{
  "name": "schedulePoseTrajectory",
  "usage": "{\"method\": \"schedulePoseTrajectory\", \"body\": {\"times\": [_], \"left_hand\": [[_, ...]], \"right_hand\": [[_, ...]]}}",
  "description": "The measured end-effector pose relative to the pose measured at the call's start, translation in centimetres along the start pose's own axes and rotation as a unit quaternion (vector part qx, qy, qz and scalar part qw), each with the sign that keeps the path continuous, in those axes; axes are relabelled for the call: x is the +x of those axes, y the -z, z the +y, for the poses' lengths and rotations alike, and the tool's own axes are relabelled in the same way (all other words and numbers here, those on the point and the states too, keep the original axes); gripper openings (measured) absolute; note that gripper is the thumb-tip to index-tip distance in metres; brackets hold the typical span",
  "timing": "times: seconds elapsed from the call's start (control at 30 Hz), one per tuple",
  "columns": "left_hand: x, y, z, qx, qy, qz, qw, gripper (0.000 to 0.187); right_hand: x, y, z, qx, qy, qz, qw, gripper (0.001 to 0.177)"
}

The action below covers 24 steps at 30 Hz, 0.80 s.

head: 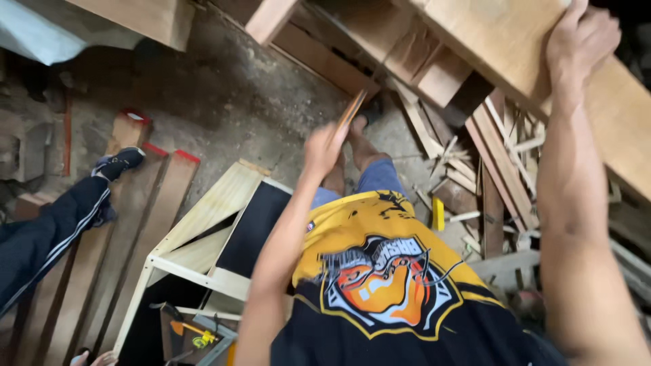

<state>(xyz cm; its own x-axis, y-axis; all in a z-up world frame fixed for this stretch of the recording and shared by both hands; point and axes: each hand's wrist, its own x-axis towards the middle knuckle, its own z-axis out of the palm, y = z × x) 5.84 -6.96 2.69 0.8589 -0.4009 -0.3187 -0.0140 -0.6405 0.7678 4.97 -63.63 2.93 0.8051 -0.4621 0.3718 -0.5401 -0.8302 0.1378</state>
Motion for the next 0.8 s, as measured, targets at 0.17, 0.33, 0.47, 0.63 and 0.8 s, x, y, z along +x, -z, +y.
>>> {"method": "schedulePoseTrajectory", "body": {"times": [0.17,0.33,0.47,0.63,0.8], "left_hand": [[-2.6,1.7,3.7,-0.043,0.085,0.011,0.995,0.054],[10.5,-0.1,12.2,-0.041,-0.077,0.079,0.993,0.068],[1.1,2.5,6.5,-0.04,-0.012,0.033,0.999,0.054],[-6.3,4.4,5.5,-0.039,0.092,-0.01,0.995,0.06],[11.5,1.9,14.8,-0.017,0.052,0.017,0.998,0.074]], "right_hand": [[-0.5,0.8,-0.7,-0.002,-0.019,-0.023,1.0,0.063],[-0.2,0.7,0.4,0.03,-0.006,-0.038,0.999,0.069],[1.2,0.0,-0.5,0.018,-0.033,-0.013,0.999,0.065],[-0.2,0.0,-0.1,-0.029,-0.014,-0.02,0.999,0.06],[0.9,0.8,-0.3,0.013,-0.003,-0.011,1.0,0.065]]}}
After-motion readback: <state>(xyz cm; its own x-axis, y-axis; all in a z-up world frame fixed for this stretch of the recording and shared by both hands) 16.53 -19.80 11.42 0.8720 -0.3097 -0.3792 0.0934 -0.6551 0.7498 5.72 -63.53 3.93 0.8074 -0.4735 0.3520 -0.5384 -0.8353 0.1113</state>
